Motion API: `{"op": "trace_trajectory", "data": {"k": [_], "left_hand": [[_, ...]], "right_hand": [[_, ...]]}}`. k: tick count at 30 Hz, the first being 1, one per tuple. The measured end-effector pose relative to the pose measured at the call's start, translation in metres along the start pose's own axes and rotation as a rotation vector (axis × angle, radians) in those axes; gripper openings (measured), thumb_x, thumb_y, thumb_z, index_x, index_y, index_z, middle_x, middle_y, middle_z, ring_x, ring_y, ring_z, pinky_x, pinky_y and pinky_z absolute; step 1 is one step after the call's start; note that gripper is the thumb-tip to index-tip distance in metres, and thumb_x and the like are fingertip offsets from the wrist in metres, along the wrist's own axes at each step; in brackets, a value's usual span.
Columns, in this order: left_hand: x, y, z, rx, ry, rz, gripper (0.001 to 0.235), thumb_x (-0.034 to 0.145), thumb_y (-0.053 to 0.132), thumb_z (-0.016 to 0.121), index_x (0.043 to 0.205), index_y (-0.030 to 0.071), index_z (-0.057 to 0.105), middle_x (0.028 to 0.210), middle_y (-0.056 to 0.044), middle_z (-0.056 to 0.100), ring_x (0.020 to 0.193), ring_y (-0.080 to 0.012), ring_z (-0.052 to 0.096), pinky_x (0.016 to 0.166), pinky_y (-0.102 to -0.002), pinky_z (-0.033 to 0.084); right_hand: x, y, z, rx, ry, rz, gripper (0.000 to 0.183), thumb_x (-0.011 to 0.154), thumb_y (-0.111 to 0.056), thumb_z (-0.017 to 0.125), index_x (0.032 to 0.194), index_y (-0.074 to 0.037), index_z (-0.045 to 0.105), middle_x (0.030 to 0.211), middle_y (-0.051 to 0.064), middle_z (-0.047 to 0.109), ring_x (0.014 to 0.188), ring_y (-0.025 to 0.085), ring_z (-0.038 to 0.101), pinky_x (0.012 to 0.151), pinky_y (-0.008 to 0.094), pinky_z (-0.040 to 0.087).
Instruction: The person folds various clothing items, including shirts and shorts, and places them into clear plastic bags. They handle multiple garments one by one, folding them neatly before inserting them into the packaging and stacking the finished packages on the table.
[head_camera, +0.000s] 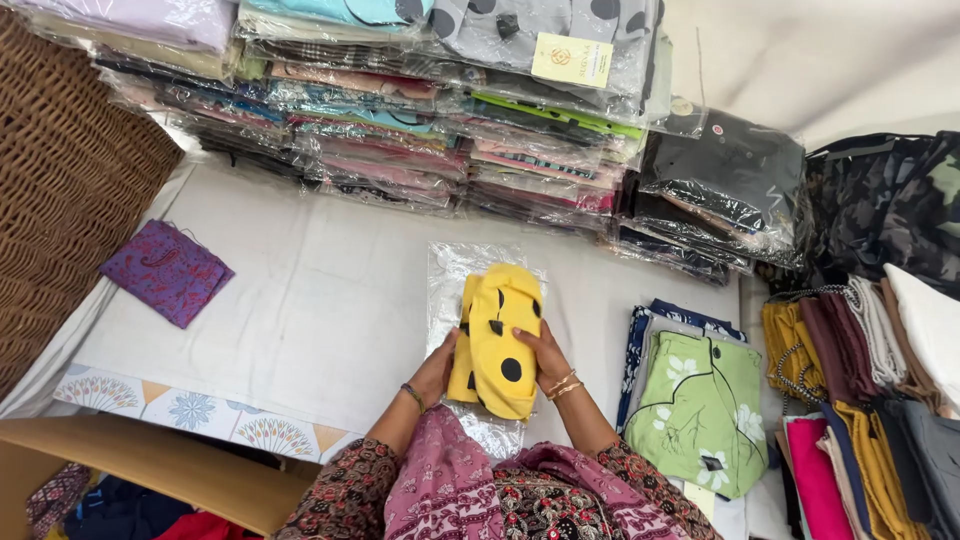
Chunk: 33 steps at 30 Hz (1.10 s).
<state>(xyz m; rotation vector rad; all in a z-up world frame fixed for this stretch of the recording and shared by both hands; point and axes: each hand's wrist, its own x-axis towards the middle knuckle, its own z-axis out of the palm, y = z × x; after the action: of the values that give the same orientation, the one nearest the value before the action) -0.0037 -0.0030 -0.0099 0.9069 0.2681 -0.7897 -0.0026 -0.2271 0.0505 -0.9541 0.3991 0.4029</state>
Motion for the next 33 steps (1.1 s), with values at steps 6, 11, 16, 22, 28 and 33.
{"op": "trace_trajectory", "data": {"k": [6,11,16,22,28,33], "left_hand": [[0.020,-0.037,0.011,0.285,0.205,0.148,0.071,0.083,0.028,0.083,0.139,0.001,0.051,0.139,-0.024,0.065,0.118,-0.0296,0.070,0.102,-0.039,0.057],[0.000,-0.039,0.069,1.349,0.406,0.266,0.044,0.095,0.015,0.061,0.134,-0.004,0.052,0.131,-0.022,0.060,0.105,-0.0347,0.069,0.088,-0.042,0.061],[-0.002,-0.060,0.035,1.415,-0.085,0.453,0.039,0.093,0.013,0.061,0.130,0.001,0.061,0.143,-0.023,0.053,0.118,-0.0321,0.065,0.108,-0.039,0.054],[-0.056,-0.002,-0.009,1.722,0.019,0.696,0.070,0.088,0.043,0.064,0.150,0.013,0.049,0.154,-0.016,0.047,0.141,-0.0355,0.044,0.114,-0.058,0.033],[-0.058,0.002,-0.071,1.949,0.666,0.565,0.055,0.089,0.047,0.062,0.137,0.020,0.057,0.148,-0.009,0.050,0.137,-0.0320,0.047,0.111,-0.062,0.033],[-0.067,0.013,-0.067,1.785,0.772,0.538,0.035,0.098,0.040,0.063,0.123,0.016,0.069,0.129,-0.005,0.062,0.120,-0.0247,0.058,0.105,-0.046,0.046]], "right_hand": [[0.029,0.059,-0.045,-0.588,0.098,-0.410,0.104,0.073,-0.011,0.075,0.157,-0.025,0.015,0.136,0.015,0.056,0.116,0.026,0.066,0.090,0.037,0.061],[0.025,0.056,-0.017,-1.072,0.183,-0.250,0.063,0.095,-0.026,0.081,0.144,-0.001,0.050,0.130,0.020,0.068,0.122,0.028,0.063,0.104,0.036,0.049],[0.072,0.088,-0.085,-0.666,0.160,-0.121,0.058,0.087,-0.018,0.078,0.138,-0.001,0.057,0.130,0.013,0.071,0.117,0.023,0.068,0.099,0.036,0.055],[0.042,0.039,-0.118,-0.197,0.068,-0.195,0.049,0.095,-0.013,0.067,0.140,-0.002,0.052,0.124,0.015,0.070,0.103,0.024,0.073,0.084,0.039,0.061],[-0.008,-0.019,-0.093,-0.024,0.041,-0.287,0.041,0.099,-0.013,0.059,0.139,-0.011,0.051,0.120,0.011,0.070,0.098,0.021,0.073,0.080,0.037,0.062],[-0.015,-0.019,-0.076,-0.091,0.028,-0.304,0.034,0.102,-0.013,0.060,0.135,-0.008,0.050,0.119,0.010,0.069,0.099,0.019,0.071,0.081,0.035,0.060]]}}
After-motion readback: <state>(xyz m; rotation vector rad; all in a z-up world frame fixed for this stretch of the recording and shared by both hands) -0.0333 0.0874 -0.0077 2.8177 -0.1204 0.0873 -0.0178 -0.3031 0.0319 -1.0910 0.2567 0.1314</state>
